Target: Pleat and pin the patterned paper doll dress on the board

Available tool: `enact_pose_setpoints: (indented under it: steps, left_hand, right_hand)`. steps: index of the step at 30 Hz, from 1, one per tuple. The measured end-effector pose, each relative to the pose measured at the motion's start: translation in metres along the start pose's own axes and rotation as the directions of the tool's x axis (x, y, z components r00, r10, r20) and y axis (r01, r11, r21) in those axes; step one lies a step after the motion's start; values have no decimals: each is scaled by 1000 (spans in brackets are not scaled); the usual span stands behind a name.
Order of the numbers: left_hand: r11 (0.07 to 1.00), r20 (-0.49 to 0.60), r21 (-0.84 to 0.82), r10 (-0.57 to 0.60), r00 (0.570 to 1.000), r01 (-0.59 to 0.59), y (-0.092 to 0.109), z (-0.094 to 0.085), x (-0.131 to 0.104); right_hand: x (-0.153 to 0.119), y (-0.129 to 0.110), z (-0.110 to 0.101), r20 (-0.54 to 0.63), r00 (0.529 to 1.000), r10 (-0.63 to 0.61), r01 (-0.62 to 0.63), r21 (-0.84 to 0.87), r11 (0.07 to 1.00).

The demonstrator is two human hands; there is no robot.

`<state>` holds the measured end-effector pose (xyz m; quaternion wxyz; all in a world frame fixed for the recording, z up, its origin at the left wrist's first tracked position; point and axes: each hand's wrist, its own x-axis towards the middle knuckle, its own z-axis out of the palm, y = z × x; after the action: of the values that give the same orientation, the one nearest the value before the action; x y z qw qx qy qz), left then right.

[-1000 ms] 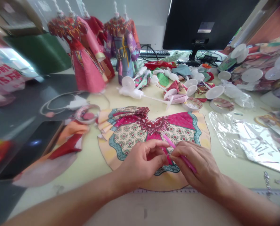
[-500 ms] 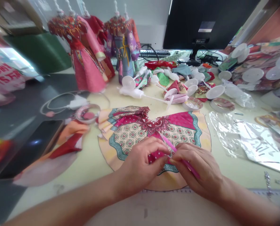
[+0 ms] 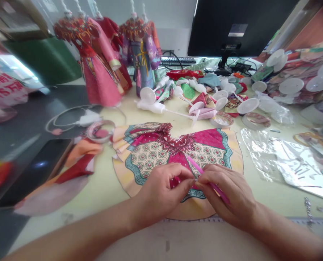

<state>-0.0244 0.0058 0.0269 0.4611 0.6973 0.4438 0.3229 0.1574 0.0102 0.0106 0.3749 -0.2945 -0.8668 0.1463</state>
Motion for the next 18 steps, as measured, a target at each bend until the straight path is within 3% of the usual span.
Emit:
enact_pose_setpoints:
  steps: [18]
  left_hand:
    - [1000, 9, 20, 9, 1000, -9, -3, 1, -2]
  right_hand:
    - [-1, 1, -1, 19, 1000, 16, -15, -59, 998]
